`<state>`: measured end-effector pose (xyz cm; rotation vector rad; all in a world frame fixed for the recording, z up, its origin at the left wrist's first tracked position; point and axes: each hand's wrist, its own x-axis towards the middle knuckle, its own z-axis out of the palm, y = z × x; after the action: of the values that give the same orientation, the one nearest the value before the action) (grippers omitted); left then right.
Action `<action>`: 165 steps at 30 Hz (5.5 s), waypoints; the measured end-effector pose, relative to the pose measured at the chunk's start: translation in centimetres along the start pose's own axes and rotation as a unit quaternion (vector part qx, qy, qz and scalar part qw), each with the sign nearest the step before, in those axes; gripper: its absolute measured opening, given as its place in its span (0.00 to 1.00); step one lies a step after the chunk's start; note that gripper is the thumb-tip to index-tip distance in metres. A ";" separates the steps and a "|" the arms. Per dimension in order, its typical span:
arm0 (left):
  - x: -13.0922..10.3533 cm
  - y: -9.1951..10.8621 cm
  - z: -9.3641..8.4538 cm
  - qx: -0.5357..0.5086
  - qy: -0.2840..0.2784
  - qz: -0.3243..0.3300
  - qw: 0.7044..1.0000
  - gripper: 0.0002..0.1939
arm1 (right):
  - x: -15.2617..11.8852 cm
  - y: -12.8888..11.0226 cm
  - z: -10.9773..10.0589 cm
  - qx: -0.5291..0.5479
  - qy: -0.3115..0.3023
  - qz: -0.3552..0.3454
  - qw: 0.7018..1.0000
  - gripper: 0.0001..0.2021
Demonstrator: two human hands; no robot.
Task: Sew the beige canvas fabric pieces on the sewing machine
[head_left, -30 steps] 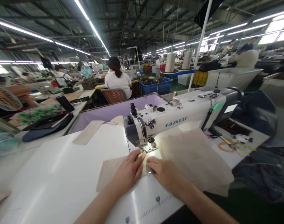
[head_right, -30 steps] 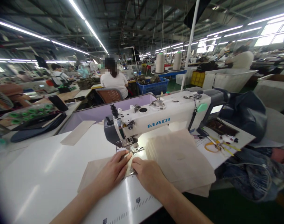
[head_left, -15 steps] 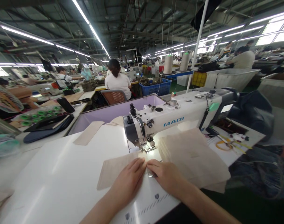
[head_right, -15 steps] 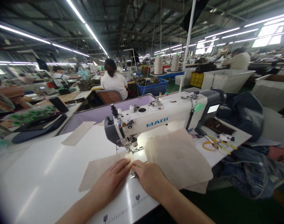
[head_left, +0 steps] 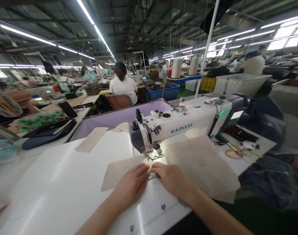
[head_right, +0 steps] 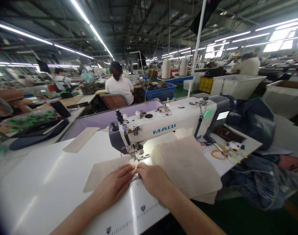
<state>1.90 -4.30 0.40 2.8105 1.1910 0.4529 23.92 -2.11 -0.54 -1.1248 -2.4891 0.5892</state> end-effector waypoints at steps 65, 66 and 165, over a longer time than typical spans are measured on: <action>0.1 2.7 0.6 0.033 -0.021 -0.084 0.996 0.15 | -2.1 -1.1 0.4 -0.002 -0.007 0.027 1.000 0.17; 0.1 2.6 0.6 0.039 -0.021 -0.081 0.996 0.15 | -2.2 -1.1 0.4 -0.009 -0.011 0.028 1.000 0.17; -8.7 1.9 -3.4 -0.156 0.036 -0.307 0.938 0.22 | -6.1 -1.4 -2.4 0.193 -0.016 0.113 0.974 0.17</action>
<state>-3.46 -12.04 1.80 2.0306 1.7315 0.6209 27.97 -7.12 1.36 -1.2490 -2.1513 1.1075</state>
